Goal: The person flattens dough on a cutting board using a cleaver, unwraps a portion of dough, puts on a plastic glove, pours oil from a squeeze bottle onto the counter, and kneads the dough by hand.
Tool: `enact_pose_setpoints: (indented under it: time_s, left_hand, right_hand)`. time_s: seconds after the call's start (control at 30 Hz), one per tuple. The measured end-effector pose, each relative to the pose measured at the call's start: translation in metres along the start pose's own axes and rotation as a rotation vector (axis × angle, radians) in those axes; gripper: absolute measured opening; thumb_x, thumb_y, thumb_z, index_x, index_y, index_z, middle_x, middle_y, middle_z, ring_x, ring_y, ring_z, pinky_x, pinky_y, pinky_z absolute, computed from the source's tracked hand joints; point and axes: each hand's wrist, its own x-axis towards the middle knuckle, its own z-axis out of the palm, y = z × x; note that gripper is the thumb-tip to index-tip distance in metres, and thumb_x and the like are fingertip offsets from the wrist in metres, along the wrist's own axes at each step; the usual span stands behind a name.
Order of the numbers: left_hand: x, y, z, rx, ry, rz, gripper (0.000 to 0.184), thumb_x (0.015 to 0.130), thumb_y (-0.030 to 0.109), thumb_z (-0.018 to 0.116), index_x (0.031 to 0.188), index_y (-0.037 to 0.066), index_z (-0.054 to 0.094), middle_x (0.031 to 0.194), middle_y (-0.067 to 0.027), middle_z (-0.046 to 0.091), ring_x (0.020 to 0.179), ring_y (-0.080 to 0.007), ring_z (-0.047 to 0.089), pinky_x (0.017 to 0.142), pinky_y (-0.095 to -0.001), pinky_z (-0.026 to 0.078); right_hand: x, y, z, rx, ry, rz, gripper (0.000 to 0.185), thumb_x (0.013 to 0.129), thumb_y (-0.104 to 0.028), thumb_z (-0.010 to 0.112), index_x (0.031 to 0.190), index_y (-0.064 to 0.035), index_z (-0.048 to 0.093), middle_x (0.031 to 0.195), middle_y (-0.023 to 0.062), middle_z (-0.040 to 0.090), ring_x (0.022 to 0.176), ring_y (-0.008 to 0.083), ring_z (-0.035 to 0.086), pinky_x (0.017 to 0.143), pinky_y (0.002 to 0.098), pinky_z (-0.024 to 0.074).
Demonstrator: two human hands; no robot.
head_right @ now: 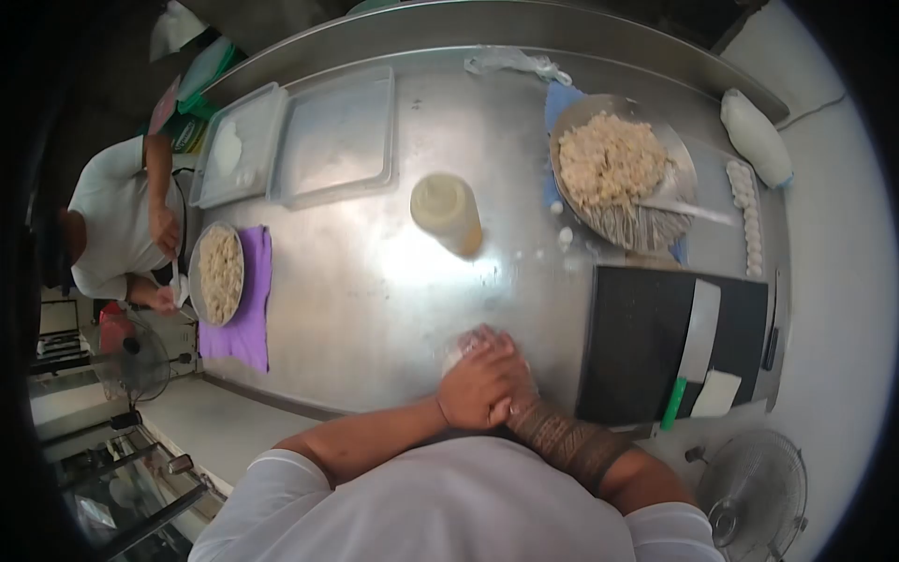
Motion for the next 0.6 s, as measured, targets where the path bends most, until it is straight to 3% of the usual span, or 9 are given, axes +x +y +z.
enact_pose_setpoints:
  time_s: [0.13, 0.23, 0.3, 0.37, 0.4, 0.57, 0.6]
  left_hand:
    - [0.026, -0.017, -0.003, -0.047, 0.140, 0.001, 0.019, 0.076, 0.025, 0.070, 0.087, 0.009, 0.069, 0.122, -0.0127, 0.069, 0.118, -0.0310, 0.065, 0.108, -0.0456, 0.045]
    - [0.037, -0.033, 0.007, -0.059, 0.107, -0.026, 0.021, 0.077, 0.026, 0.069, 0.089, 0.009, 0.069, 0.123, -0.0121, 0.069, 0.119, -0.0302, 0.064, 0.107, -0.0446, 0.045]
    - [0.044, -0.040, 0.007, -0.016, 0.082, -0.034, 0.029, 0.076, 0.030, 0.068, 0.095, 0.008, 0.072, 0.124, -0.0158, 0.069, 0.120, -0.0320, 0.063, 0.107, -0.0480, 0.046]
    - [0.050, -0.043, 0.006, 0.049, 0.084, -0.048, 0.034, 0.077, 0.032, 0.068, 0.101, 0.008, 0.072, 0.126, -0.0168, 0.067, 0.123, -0.0332, 0.062, 0.108, -0.0502, 0.044]
    - [0.053, -0.045, 0.007, 0.090, 0.100, -0.062, 0.035, 0.078, 0.032, 0.068, 0.103, 0.007, 0.071, 0.128, -0.0160, 0.067, 0.125, -0.0334, 0.060, 0.109, -0.0507, 0.043]
    - [0.067, -0.041, 0.012, 0.240, 0.319, -0.200, 0.057, 0.084, 0.037, 0.069, 0.130, 0.005, 0.062, 0.137, -0.0197, 0.062, 0.134, -0.0391, 0.054, 0.116, -0.0565, 0.036]
    - [0.068, -0.054, 0.023, 0.238, 0.365, -0.217, 0.061, 0.088, 0.039, 0.068, 0.137, 0.004, 0.058, 0.141, -0.0212, 0.061, 0.136, -0.0405, 0.052, 0.117, -0.0572, 0.034]
  right_hand:
    - [0.014, 0.032, 0.007, -0.388, -0.058, -0.056, 0.059, 0.100, -0.042, 0.047, 0.152, -0.0148, 0.041, 0.163, 0.0091, 0.034, 0.153, 0.0310, 0.025, 0.127, 0.0516, 0.0155]
    - [0.026, 0.047, 0.006, -1.015, -0.202, -0.058, 0.064, 0.102, -0.044, 0.042, 0.160, -0.0190, 0.033, 0.170, 0.0047, 0.024, 0.159, 0.0273, 0.016, 0.130, 0.0521, 0.0080]
    - [0.037, 0.053, -0.001, -1.304, -0.354, -0.105, 0.066, 0.103, -0.048, 0.036, 0.158, -0.0123, 0.035, 0.170, 0.0123, 0.024, 0.160, 0.0338, 0.013, 0.130, 0.0516, 0.0082]
    - [0.047, 0.064, -0.003, -1.117, -0.305, -0.104, 0.066, 0.103, -0.046, 0.037, 0.158, -0.0116, 0.036, 0.170, 0.0133, 0.026, 0.160, 0.0340, 0.013, 0.130, 0.0513, 0.0092]
    - [0.050, 0.079, 0.005, -0.785, -0.188, -0.086, 0.064, 0.102, -0.044, 0.040, 0.159, -0.0142, 0.036, 0.169, 0.0105, 0.027, 0.160, 0.0309, 0.015, 0.130, 0.0513, 0.0100]
    - [0.067, 0.062, -0.017, -0.734, 0.047, -0.097, 0.060, 0.099, -0.031, 0.051, 0.154, -0.0085, 0.042, 0.160, 0.0186, 0.040, 0.152, 0.0339, 0.032, 0.127, 0.0501, 0.0209]
    - [0.070, 0.052, -0.027, -0.515, 0.078, -0.040, 0.062, 0.098, -0.029, 0.054, 0.154, -0.0073, 0.042, 0.158, 0.0190, 0.043, 0.150, 0.0351, 0.035, 0.126, 0.0491, 0.0233]
